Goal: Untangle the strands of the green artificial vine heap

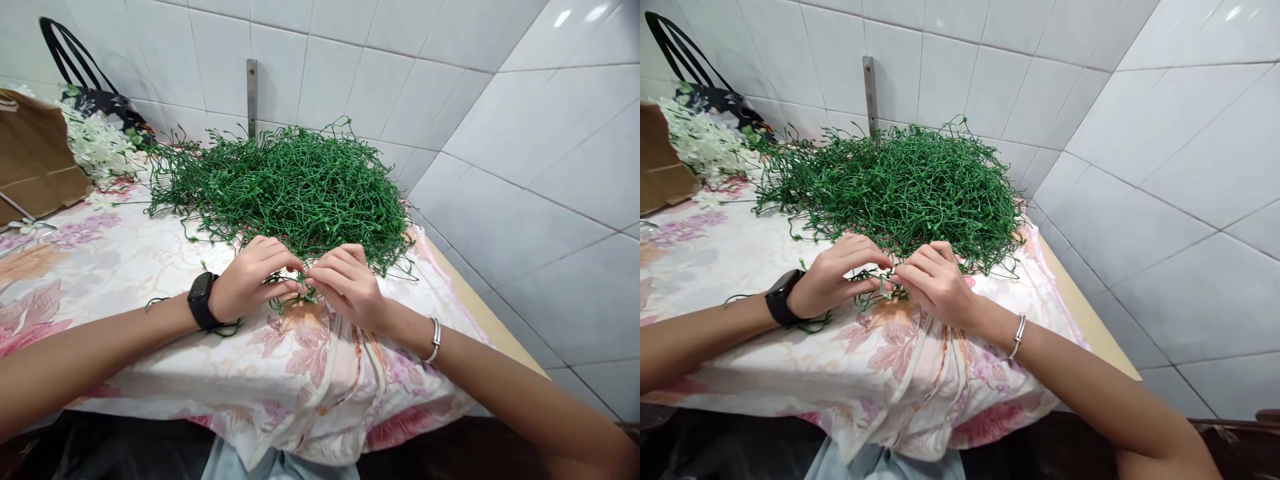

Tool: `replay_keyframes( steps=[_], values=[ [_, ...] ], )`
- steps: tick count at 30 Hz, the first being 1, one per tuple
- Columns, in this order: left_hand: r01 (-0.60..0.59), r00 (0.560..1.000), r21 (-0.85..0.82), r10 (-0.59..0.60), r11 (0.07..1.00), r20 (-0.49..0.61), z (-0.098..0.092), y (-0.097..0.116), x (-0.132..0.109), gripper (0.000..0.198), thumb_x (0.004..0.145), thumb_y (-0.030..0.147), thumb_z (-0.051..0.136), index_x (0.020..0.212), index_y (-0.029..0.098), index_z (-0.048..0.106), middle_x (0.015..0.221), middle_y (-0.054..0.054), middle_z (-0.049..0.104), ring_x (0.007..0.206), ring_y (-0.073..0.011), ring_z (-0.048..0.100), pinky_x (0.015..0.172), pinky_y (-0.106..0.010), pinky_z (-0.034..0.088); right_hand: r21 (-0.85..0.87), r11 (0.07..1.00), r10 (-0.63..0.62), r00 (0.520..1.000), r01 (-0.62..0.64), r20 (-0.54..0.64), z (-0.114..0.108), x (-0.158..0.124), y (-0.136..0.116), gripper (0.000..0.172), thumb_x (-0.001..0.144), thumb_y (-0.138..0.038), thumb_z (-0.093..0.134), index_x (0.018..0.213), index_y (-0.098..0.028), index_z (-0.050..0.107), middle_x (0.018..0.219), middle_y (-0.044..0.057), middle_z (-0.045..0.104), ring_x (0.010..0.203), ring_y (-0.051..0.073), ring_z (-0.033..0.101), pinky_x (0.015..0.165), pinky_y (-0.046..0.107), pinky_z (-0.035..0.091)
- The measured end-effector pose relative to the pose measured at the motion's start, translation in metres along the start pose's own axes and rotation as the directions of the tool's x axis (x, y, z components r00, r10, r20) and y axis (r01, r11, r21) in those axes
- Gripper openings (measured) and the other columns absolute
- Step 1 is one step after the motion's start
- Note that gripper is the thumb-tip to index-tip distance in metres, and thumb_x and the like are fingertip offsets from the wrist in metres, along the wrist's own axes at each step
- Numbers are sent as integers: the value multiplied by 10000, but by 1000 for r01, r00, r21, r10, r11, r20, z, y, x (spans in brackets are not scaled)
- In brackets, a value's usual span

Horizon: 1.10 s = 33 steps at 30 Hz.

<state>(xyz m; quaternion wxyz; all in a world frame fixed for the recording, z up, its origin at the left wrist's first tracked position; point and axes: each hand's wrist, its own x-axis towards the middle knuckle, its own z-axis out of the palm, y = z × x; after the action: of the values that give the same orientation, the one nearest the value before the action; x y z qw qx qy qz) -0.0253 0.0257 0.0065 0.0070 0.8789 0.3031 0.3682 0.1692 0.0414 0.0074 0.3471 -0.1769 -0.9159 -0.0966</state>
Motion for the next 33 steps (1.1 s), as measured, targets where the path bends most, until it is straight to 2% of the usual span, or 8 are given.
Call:
replay_keyframes(
  steps=[7,9,12,17,20,24,29,33],
  values=[
    [-137,989,92,142,986,-46,1,-2,-1,145,817,235,468,839,123,559,760,-50,596,751,-139,489,705,-280,349,-32,999,13,1000,-13,-4,2,1,0,38,785,-181,500,765,-163,528,678,-3,565,677,107,459,713,297,311],
    [-101,994,96,104,990,-32,0,-1,-1,116,803,212,482,827,123,552,760,-47,586,741,-139,479,691,-280,342,-69,998,13,1000,-12,23,2,1,1,72,789,-179,484,730,-159,520,636,-7,527,656,105,436,717,299,304],
    [-36,998,75,31,997,60,0,2,0,93,781,209,484,759,130,527,704,-22,535,701,-133,437,659,-278,320,-114,993,-16,997,26,82,3,1,-1,133,785,-184,466,658,-155,494,583,-14,449,625,103,383,702,293,294],
    [-40,988,99,25,994,152,5,5,1,170,797,254,442,672,141,467,656,-6,457,657,-129,367,622,-273,287,-138,989,-42,994,55,96,9,1,-5,245,786,-178,428,547,-163,377,545,-18,365,593,103,323,632,269,272],
    [-9,990,92,-4,996,143,7,3,-1,173,805,225,421,655,143,450,647,-2,444,650,-124,358,624,-266,286,-96,994,59,997,-54,51,10,-2,-2,252,788,-158,422,548,-163,344,528,-28,332,562,95,308,607,268,253],
    [88,988,22,-90,996,123,5,0,-4,168,824,213,402,688,137,466,660,-4,449,651,-114,371,630,-249,303,2,970,242,970,-242,18,9,-5,5,257,806,-136,406,563,-161,327,520,-44,298,529,78,294,611,273,244],
    [132,989,-28,-129,991,77,-1,2,-2,153,836,219,405,743,131,489,693,-13,486,681,-113,408,657,-243,317,44,943,331,943,-329,-39,8,-3,2,272,808,-145,418,554,-162,323,513,-46,289,519,75,288,615,277,245],
    [148,985,-60,-142,987,97,-4,4,-1,146,840,208,400,744,136,484,696,-8,481,676,-103,413,647,-227,319,22,932,362,928,-361,-92,7,-3,0,286,797,-146,438,535,-161,322,503,-46,298,510,73,285,616,281,243]
  ],
)
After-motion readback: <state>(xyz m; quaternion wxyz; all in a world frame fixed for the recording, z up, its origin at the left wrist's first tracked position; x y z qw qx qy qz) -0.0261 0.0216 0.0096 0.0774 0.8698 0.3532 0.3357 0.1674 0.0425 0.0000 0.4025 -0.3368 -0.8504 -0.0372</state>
